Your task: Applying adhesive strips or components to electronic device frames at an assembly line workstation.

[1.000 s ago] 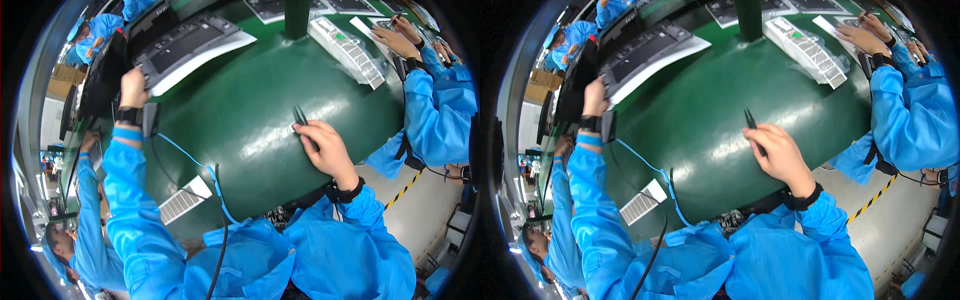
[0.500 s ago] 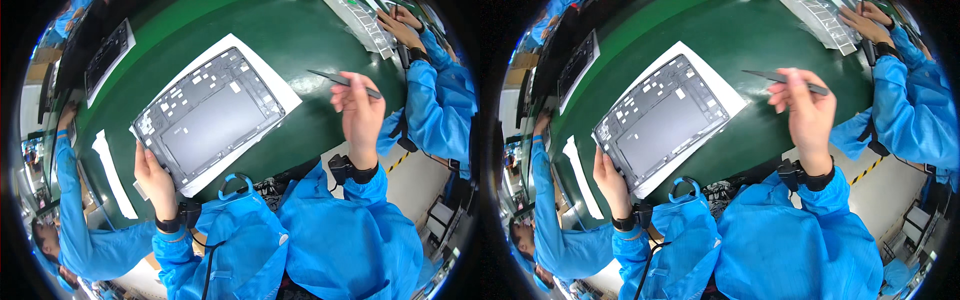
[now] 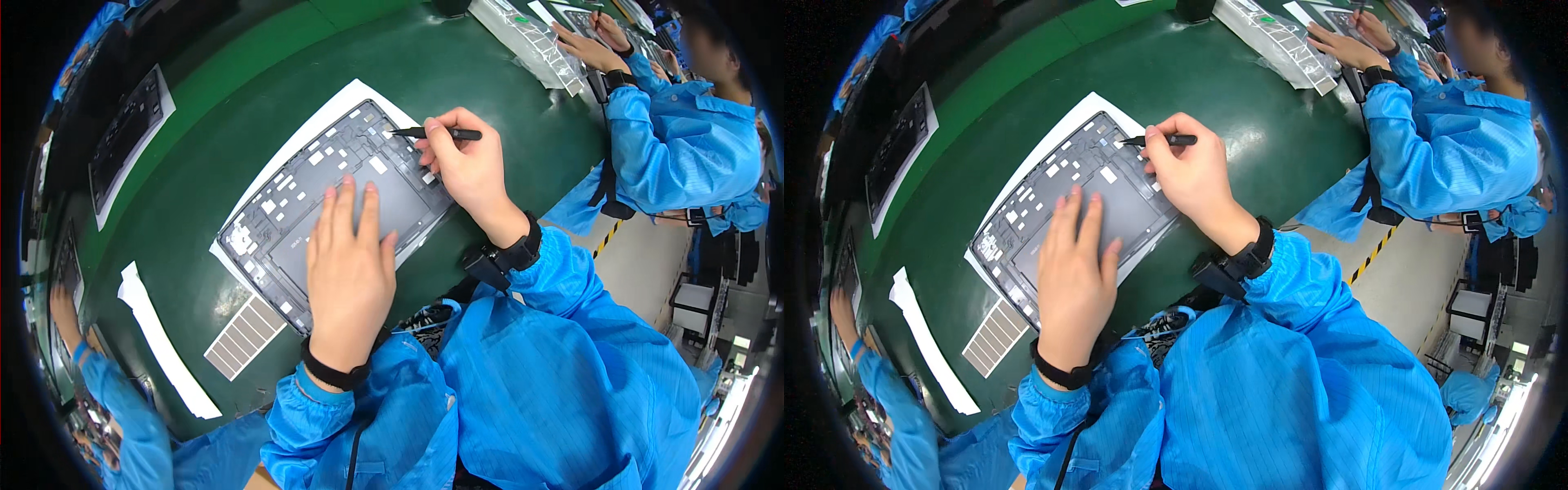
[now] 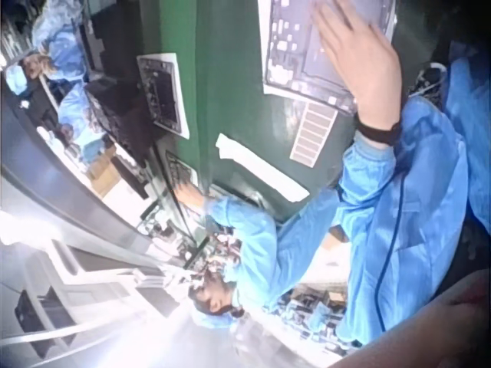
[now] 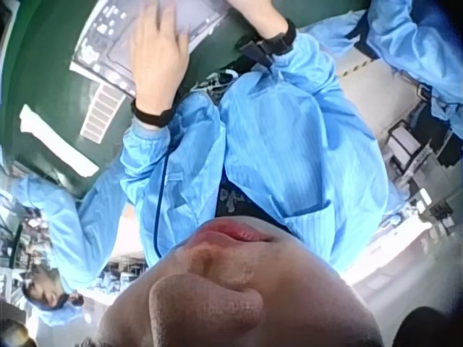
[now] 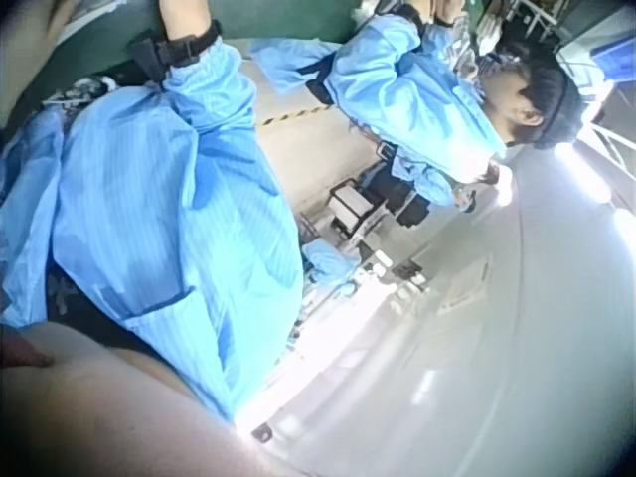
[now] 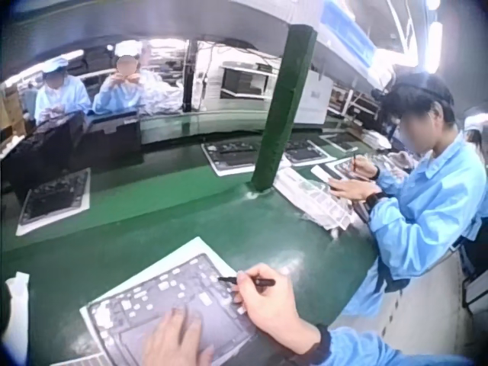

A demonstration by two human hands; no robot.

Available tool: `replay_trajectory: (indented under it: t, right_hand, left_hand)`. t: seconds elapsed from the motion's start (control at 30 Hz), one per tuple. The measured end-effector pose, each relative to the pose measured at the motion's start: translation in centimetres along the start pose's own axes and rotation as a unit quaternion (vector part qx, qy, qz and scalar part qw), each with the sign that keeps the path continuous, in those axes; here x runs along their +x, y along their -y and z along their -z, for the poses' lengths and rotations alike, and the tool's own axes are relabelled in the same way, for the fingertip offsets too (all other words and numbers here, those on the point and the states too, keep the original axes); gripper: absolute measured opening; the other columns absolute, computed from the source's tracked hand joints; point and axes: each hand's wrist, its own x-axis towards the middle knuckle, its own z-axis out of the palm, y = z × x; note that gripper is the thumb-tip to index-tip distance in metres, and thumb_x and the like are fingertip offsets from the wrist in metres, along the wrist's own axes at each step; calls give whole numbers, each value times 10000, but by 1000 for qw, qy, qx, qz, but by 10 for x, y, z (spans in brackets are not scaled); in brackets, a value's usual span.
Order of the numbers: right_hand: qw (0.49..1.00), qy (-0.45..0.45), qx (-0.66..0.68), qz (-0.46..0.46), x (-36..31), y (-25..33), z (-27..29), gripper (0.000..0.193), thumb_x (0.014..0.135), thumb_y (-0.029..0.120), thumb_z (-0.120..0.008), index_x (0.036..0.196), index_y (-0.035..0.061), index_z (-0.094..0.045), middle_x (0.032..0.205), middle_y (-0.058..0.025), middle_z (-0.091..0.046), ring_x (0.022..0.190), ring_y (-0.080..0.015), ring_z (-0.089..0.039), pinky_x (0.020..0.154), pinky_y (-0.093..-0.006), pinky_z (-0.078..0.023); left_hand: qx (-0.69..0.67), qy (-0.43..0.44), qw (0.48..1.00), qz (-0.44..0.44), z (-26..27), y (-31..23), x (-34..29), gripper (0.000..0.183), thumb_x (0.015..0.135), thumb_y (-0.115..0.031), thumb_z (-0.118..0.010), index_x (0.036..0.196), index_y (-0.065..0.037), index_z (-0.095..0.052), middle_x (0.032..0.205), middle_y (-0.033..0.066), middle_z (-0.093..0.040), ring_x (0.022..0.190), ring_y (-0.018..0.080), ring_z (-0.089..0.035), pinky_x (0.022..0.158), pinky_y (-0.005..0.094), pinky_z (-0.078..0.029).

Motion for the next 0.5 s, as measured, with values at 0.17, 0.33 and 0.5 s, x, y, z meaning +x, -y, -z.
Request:
replay_trajectory:
  t: [0.17, 0.33, 0.5]
  right_hand:
    - [997, -62, -31, 18, -6, 2, -11, 166, 935, 123, -608, 877, -32, -621, 724, -87, -681, 607, -117, -659, 533, -247, -505]
    - [993, -90, -54, 48, -4, 2, -19, 155, 933, 101, -605, 890, -45, -633, 712, -87, -679, 601, -121, -664, 520, -253, -507]
    - [993, -97, -58, 41, -5, 2, -22, 151, 934, 91, -602, 919, -53, -647, 706, -85, -676, 609, -126, -674, 526, -255, -514]
  left_hand:
    - [23, 39, 999, -23, -12, 7, -5, 532, 857, -182, -684, 1348, -37, -540, 1449, 183, -459, 1336, 353, -444, 1026, 476, -410]
    - [13, 39, 999, -18, -10, 5, -2, 508, 862, -181, -672, 1331, -23, -556, 1444, 180, -463, 1333, 360, -436, 1019, 454, -394]
    - [5, 51, 999, -15, -10, 7, -1, 501, 867, -179, -663, 1333, -27, -557, 1445, 179, -462, 1344, 360, -423, 1019, 454, -386]
